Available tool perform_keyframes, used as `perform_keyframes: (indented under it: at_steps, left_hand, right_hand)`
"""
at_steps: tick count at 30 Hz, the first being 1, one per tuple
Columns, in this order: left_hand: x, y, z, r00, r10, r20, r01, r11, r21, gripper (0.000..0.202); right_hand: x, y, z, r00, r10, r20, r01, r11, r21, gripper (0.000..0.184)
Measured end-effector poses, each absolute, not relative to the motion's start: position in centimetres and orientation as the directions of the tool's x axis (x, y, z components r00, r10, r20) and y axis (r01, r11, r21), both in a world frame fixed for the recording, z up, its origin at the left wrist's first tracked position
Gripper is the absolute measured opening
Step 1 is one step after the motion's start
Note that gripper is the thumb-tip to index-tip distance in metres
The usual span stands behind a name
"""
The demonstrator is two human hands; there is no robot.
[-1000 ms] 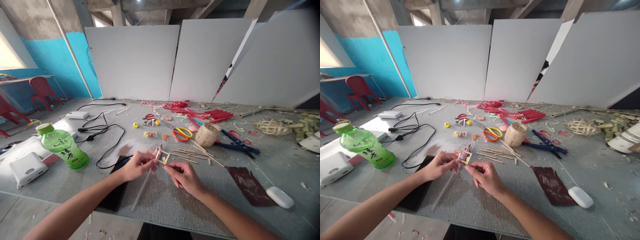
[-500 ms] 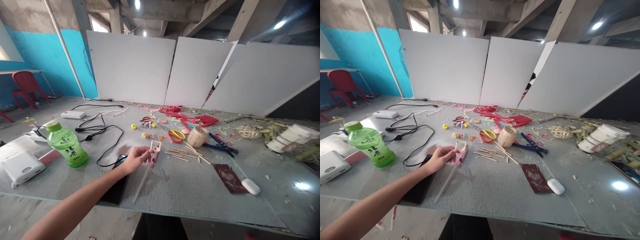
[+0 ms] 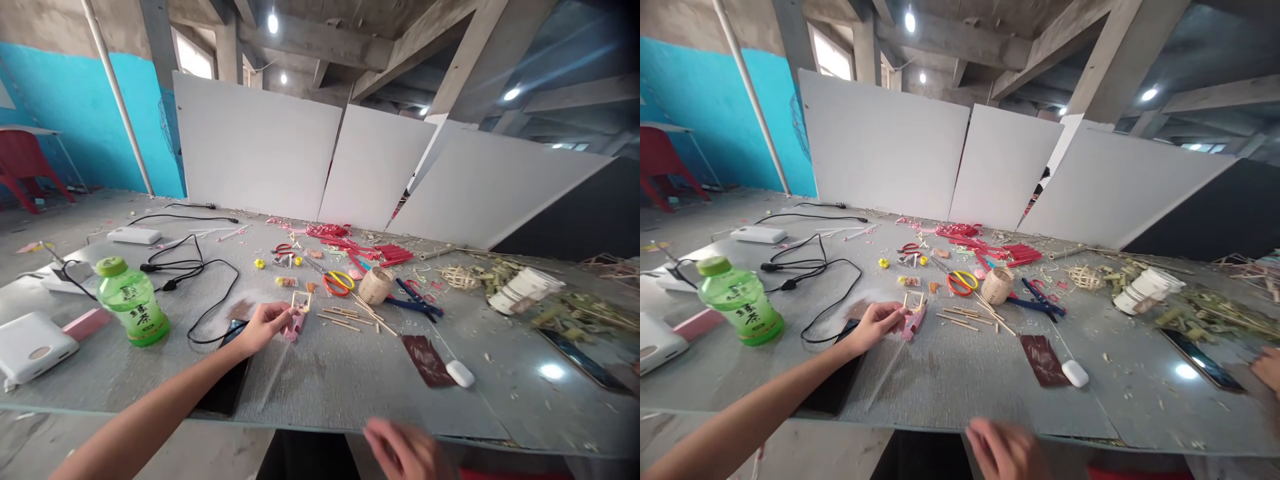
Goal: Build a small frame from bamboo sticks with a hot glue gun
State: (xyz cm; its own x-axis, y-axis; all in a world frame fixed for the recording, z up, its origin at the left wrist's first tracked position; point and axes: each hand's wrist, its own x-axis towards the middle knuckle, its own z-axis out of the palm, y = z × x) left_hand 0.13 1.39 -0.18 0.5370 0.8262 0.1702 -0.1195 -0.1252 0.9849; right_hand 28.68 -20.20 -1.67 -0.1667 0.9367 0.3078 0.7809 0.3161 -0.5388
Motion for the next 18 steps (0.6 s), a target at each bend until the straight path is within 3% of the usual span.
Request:
perform_keyframes:
  at_steps: [3,6,13,15,18]
  left_hand:
    - [0.2,1.2,0.3,0.549,0.822,0.148,-0.133,-0.089,0.987,0.058]
    - [0.3,1.2,0.5,0.554,0.823,0.128,-0.143,-0.058,0.988,0.06]
    - [0.5,1.6,-0.2,0.583,0.808,0.085,-0.138,-0.004,0.99,0.06]
    - [0.6,1.7,-0.5,0.589,0.804,0.075,-0.131,0.004,0.991,0.061]
    - [0.4,1.9,-0.9,0.573,0.816,0.074,-0.117,-0.008,0.993,0.062]
  right_hand:
    - [26.7,-13.4,0.6,-0.215,0.826,0.52,0.809,0.449,-0.379,0.026]
    - [24.4,-6.4,2.5,-0.295,0.773,0.562,0.747,0.553,-0.369,0.031]
    - [22.3,-1.3,1.3,-0.375,0.774,0.51,0.564,0.627,-0.537,0.023]
    - [22.6,-1.0,0.8,-0.346,0.808,0.476,0.49,0.589,-0.643,0.02]
    - [23.3,-0.1,0.1,-0.183,0.92,0.345,0.237,0.382,-0.893,0.021]
